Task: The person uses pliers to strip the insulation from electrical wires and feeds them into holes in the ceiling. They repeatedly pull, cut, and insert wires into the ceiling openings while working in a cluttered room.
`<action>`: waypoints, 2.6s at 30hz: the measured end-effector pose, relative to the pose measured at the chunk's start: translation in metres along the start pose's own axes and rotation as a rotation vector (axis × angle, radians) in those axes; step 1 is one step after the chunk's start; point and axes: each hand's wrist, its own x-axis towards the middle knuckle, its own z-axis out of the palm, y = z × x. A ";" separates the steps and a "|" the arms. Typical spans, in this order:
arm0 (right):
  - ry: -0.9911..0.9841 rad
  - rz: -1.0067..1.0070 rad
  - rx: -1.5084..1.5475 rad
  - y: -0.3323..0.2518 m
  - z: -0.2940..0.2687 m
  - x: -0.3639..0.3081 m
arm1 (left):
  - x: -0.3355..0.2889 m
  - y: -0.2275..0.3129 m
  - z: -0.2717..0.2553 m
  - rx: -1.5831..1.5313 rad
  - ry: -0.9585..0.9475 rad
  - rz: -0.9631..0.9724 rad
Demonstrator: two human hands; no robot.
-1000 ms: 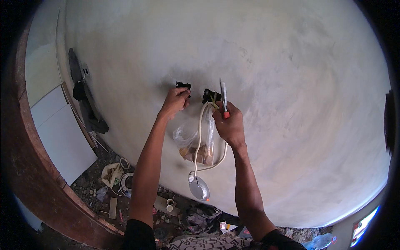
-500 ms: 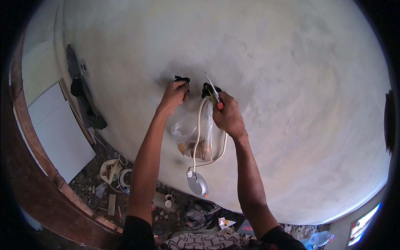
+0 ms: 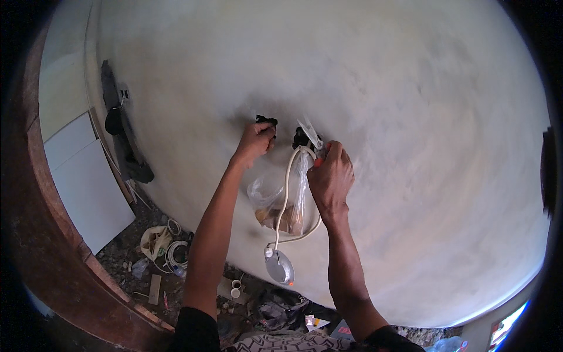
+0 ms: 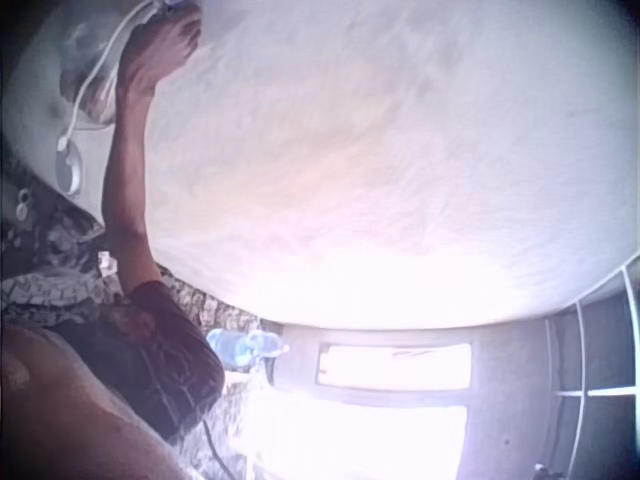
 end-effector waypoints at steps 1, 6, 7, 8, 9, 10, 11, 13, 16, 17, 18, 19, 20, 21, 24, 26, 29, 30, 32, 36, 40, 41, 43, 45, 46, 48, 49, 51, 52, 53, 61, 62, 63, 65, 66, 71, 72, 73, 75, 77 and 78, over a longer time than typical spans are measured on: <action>0.015 -0.007 0.000 -0.001 0.000 0.001 | -0.001 0.001 0.002 -0.003 0.024 -0.014; -0.098 0.013 0.125 0.002 -0.001 0.005 | 0.001 -0.003 -0.002 -0.035 -0.028 0.001; -0.152 0.030 0.183 0.004 0.001 0.005 | 0.001 -0.004 -0.004 -0.030 -0.033 0.007; -0.186 0.071 0.243 0.006 0.003 0.003 | -0.001 -0.006 -0.005 -0.021 -0.028 0.009; -0.215 0.107 0.300 0.009 0.004 0.004 | 0.000 -0.005 -0.003 -0.014 -0.025 0.019; -0.244 0.144 0.357 0.011 0.005 0.005 | 0.000 -0.004 -0.002 -0.008 -0.021 0.029; -0.241 0.131 0.358 0.011 0.004 0.006 | 0.000 -0.003 -0.001 -0.027 -0.004 0.032; -0.236 0.112 0.357 0.009 0.000 0.009 | -0.005 -0.001 0.004 -0.065 0.025 0.033; -0.201 0.029 0.129 0.002 0.000 0.008 | -0.004 -0.001 0.010 0.008 0.103 0.084; -0.209 0.022 0.096 -0.003 -0.001 0.009 | -0.002 -0.002 0.009 0.030 0.130 0.097; -0.222 0.019 0.061 -0.008 -0.003 0.011 | 0.000 -0.004 0.009 0.051 0.155 0.105; -0.234 0.015 0.026 -0.012 -0.005 0.012 | 0.002 -0.007 0.009 0.072 0.180 0.114; -0.235 0.014 0.006 -0.014 -0.007 0.013 | 0.003 -0.009 0.009 0.063 0.197 0.108; -0.235 0.009 -0.012 -0.016 -0.008 0.015 | 0.004 -0.010 0.010 0.055 0.216 0.104; -0.243 0.018 -0.058 -0.020 -0.007 0.019 | 0.009 -0.013 0.012 0.100 0.285 0.107; -0.245 0.024 -0.092 -0.020 -0.007 0.019 | 0.014 -0.014 0.010 0.116 0.291 0.094; -0.238 0.038 -0.114 -0.017 -0.003 0.014 | 0.017 -0.015 0.005 0.120 0.280 0.087; -0.227 0.047 -0.099 -0.016 -0.004 0.014 | 0.019 -0.016 0.008 0.139 0.306 0.117; -0.200 0.072 -0.067 -0.012 -0.005 0.012 | 0.024 -0.018 0.011 0.119 0.342 0.126; -0.164 0.125 0.013 -0.001 -0.004 0.008 | 0.015 -0.019 0.018 -0.010 0.370 0.115; -0.062 0.064 0.090 0.003 0.007 0.005 | 0.016 -0.024 0.021 -0.088 0.396 0.140; -0.066 0.070 0.067 0.003 0.007 0.005 | 0.016 -0.025 0.024 -0.090 0.408 0.169; -0.083 0.081 0.038 -0.006 0.005 0.008 | 0.016 -0.029 0.023 -0.078 0.443 0.225; -0.149 0.087 0.003 -0.009 0.001 0.012 | 0.014 -0.030 0.027 -0.063 0.489 0.211; -0.183 0.093 -0.020 -0.008 0.000 0.013 | 0.012 -0.029 0.031 -0.059 0.508 0.200; -0.230 0.077 -0.032 -0.001 0.002 0.015 | 0.013 -0.027 0.033 -0.071 0.510 0.187; -0.253 0.067 -0.037 0.002 0.003 0.015 | 0.013 -0.026 0.033 -0.078 0.513 0.183; -0.187 0.080 -0.020 0.004 0.007 0.011 | 0.014 -0.029 0.033 -0.085 0.513 0.205; -0.153 0.083 -0.009 0.002 0.008 0.010 | 0.015 -0.031 0.031 -0.089 0.515 0.218; -0.166 0.088 -0.030 0.000 0.007 0.012 | 0.018 -0.033 0.031 -0.068 0.530 0.219; -0.263 0.103 -0.092 -0.004 0.004 0.013 | 0.016 -0.035 0.036 -0.055 0.566 0.251; -0.257 0.098 -0.100 -0.003 0.005 0.013 | 0.016 -0.034 0.037 -0.057 0.570 0.245; -0.253 0.093 -0.106 -0.001 0.007 0.013 | 0.017 -0.034 0.037 -0.056 0.575 0.237; -0.246 0.075 -0.107 -0.001 0.006 0.014 | 0.018 -0.033 0.036 -0.039 0.580 0.219; -0.245 0.062 -0.101 -0.002 0.006 0.013 | 0.019 -0.034 0.035 -0.019 0.579 0.206; -0.252 0.043 -0.121 -0.006 0.006 0.015 | 0.025 -0.035 0.030 0.116 0.633 0.189; -0.239 0.030 -0.132 -0.006 0.007 0.015 | 0.026 -0.034 0.032 0.156 0.668 0.173; -0.227 0.017 -0.143 -0.007 0.008 0.015 | 0.026 -0.034 0.033 0.196 0.704 0.157; -0.267 0.038 -0.124 -0.012 0.008 0.015 | 0.024 -0.033 0.034 0.193 0.719 0.195; -0.276 0.023 -0.110 -0.013 0.008 0.017 | 0.021 -0.032 0.035 0.169 0.727 0.212; -0.268 0.001 -0.108 -0.013 0.008 0.017 | 0.018 -0.033 0.035 0.146 0.725 0.207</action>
